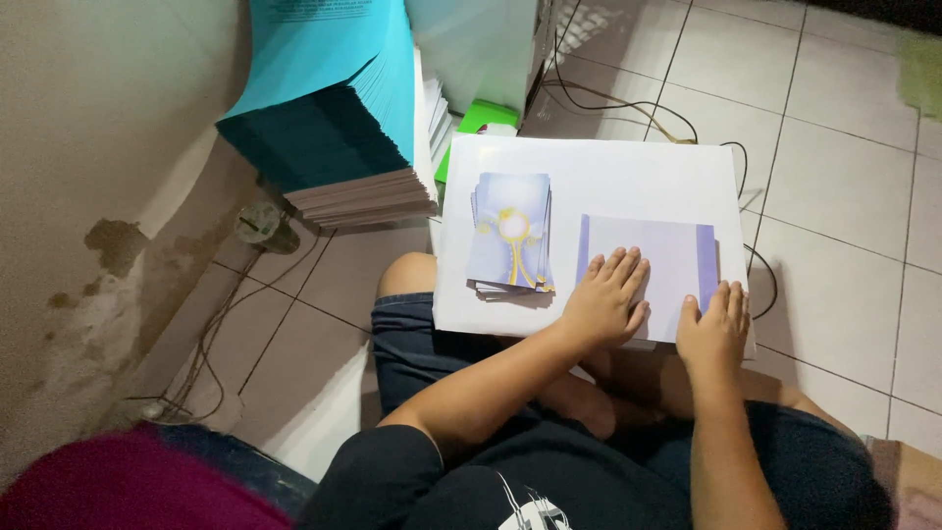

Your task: The person sits on the floor and folds small printed sheets of paper in half by hand. They repeatedly pick up a sheet, fold it, and place it on a growing stack to the left.

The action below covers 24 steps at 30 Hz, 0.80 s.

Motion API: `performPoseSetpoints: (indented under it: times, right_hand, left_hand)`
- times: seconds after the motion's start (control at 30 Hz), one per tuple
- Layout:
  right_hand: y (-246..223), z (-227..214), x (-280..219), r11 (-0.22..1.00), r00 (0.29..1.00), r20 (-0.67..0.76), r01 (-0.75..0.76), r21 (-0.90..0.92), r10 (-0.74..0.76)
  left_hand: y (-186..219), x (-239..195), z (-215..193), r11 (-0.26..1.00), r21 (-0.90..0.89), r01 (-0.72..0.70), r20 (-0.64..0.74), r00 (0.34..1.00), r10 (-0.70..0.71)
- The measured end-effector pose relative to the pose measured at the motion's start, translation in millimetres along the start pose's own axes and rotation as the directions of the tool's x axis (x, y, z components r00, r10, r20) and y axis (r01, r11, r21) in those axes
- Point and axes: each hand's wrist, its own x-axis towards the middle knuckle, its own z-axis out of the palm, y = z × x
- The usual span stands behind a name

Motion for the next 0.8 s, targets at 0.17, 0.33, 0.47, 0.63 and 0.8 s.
performPoseSetpoints:
  times: [0.17,0.33,0.47,0.63,0.8]
  right_hand:
    - [-10,-22,-2,0.991,0.995,0.101,-0.038,0.127,0.026]
    - [-83,-105,-18,0.947,0.963,0.23,-0.2,0.253,0.142]
    - [-68,-103,-17,0.818,0.977,0.16,-0.207,0.536,0.143]
    - [-74,-109,-26,0.898,0.999,-0.041,0.027,0.439,-0.01]
    - [-78,-98,-22,0.245,0.925,0.307,-0.251,0.936,-0.224]
  left_hand:
    - [-1,-3,-4,1.0,-0.014,-0.016,-0.026,1.0,0.015]
    - [-4,-2,8,0.999,-0.026,-0.02,-0.09,0.996,0.017]
    - [-10,-2,20,0.997,-0.027,-0.073,-0.181,0.981,0.067]
    - [-10,-2,21,0.996,-0.068,-0.065,-0.163,0.985,0.053]
    - [-11,-2,12,0.994,-0.063,-0.09,-0.131,0.988,0.081]
